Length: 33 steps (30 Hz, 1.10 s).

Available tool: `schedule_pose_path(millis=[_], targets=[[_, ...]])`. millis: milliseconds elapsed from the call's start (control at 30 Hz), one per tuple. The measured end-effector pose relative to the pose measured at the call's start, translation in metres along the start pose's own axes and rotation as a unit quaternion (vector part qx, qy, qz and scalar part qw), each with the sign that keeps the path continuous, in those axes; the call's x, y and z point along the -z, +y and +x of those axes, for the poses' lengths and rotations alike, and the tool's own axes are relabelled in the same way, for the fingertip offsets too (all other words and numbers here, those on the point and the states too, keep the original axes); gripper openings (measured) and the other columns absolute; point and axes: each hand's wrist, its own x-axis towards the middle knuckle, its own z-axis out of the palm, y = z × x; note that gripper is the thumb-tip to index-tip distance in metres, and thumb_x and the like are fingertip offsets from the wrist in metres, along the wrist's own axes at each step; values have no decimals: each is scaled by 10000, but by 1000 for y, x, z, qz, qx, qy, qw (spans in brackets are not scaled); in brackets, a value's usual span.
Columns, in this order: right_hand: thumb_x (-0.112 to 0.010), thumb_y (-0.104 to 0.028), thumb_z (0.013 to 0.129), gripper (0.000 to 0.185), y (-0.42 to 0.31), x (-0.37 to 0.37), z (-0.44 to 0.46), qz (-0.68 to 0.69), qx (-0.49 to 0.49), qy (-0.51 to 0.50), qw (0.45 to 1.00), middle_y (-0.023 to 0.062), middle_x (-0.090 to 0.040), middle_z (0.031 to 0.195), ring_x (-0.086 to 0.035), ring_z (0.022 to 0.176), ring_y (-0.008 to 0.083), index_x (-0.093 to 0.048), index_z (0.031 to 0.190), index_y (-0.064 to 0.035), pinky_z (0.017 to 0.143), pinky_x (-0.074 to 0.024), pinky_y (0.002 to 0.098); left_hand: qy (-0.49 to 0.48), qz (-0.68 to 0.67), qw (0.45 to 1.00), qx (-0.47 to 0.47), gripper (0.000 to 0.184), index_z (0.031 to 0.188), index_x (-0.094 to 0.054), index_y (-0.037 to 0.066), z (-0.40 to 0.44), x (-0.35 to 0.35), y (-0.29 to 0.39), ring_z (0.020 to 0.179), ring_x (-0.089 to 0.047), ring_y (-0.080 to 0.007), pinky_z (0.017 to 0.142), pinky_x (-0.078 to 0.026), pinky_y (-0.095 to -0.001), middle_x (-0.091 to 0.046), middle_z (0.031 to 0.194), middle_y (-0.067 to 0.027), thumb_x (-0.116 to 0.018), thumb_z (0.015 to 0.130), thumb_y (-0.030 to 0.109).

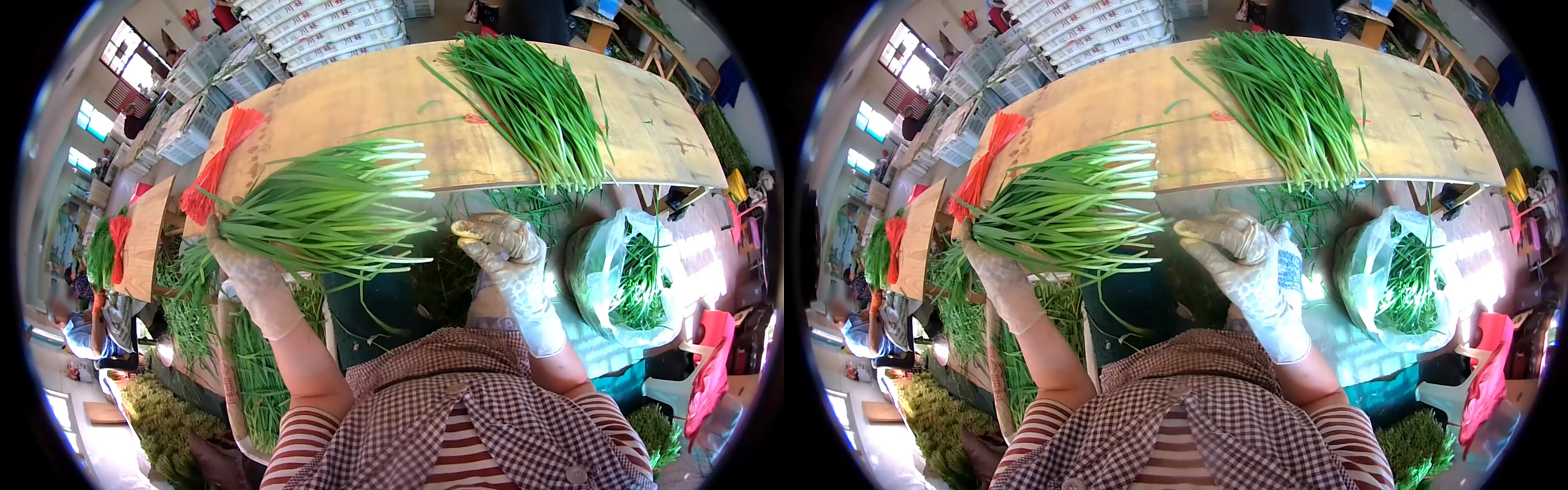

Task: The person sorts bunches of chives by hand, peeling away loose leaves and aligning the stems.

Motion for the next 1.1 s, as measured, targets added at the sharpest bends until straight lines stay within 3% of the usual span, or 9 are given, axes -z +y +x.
schedule_pose_path(millis=[167,400,533,667,800,833,933,1000,1100], targets=[[-757,-128,673,305,-18,-24,11,-250,222,98,937,-52,-604,977,-569,966,152,-675,952,-219,852,-456,375,2,16,1000,10,375,1047,-595,70,-19,-6,-8,958,-610,-289,865,-503,-466,-638,1018,-122,-424,937,385],[-741,-131,621,420,7,-54,27,-231,329,106,909,-44,-575,957,-573,987,202,-664,1022,-229,806,-474,410,-49,-24,997,53,327,1038,-596,68,4,9,-12,955,-603,-300,863,-503,-475,-634,1034,-126,-445,937,340],[-757,-120,604,433,0,-45,24,-246,314,72,914,-30,-596,991,-588,973,181,-660,1022,-176,801,-489,418,-64,-52,996,42,253,997,-589,86,9,15,-10,890,-609,-266,837,-519,-459,-632,978,-114,-482,929,305],[-673,-35,668,357,31,-33,-3,-321,232,60,916,-2,-641,891,-621,897,172,-645,1008,-141,908,-453,434,-19,-62,998,12,260,932,-609,76,-1,1,-2,836,-621,-251,785,-529,-422,-647,895,-99,-483,927,303],[-623,-34,730,284,98,-2,-34,-426,-22,-28,904,64,-694,880,-664,842,240,-669,1000,-113,880,-469,437,-60,-80,995,-20,234,823,-622,85,-5,5,3,778,-598,-222,746,-508,-361,-639,776,-63,-509,904,273],[-617,-58,793,201,87,5,-29,-354,-60,18,933,69,-704,925,-672,837,266,-683,976,-109,804,-510,402,-82,-90,992,-17,232,822,-619,85,-5,6,4,781,-593,-218,756,-505,-354,-637,775,-62,-511,902,274],[-714,-182,792,245,19,4,1,-125,15,86,988,54,-705,989,-678,824,215,-692,1032,-136,694,-545,300,-136,-95,986,-28,218,812,-605,87,-15,4,-1,783,-581,-203,780,-495,-333,-629,773,-48,-509,906,259],[-746,-228,758,320,-27,0,16,-115,54,-39,991,42,-701,1023,-673,798,212,-689,1061,-145,702,-547,292,-169,-79,981,-50,210,826,-601,83,-16,3,-7,780,-588,-207,765,-499,-334,-634,794,-49,-508,909,252],[-765,-249,712,355,-30,-23,16,-205,167,-68,962,-4,-681,880,-642,743,202,-680,1049,-178,660,-532,319,-148,-108,983,2,197,854,-592,76,-19,-2,-7,787,-603,-214,767,-509,-352,-637,832,-61,-503,919,239]])
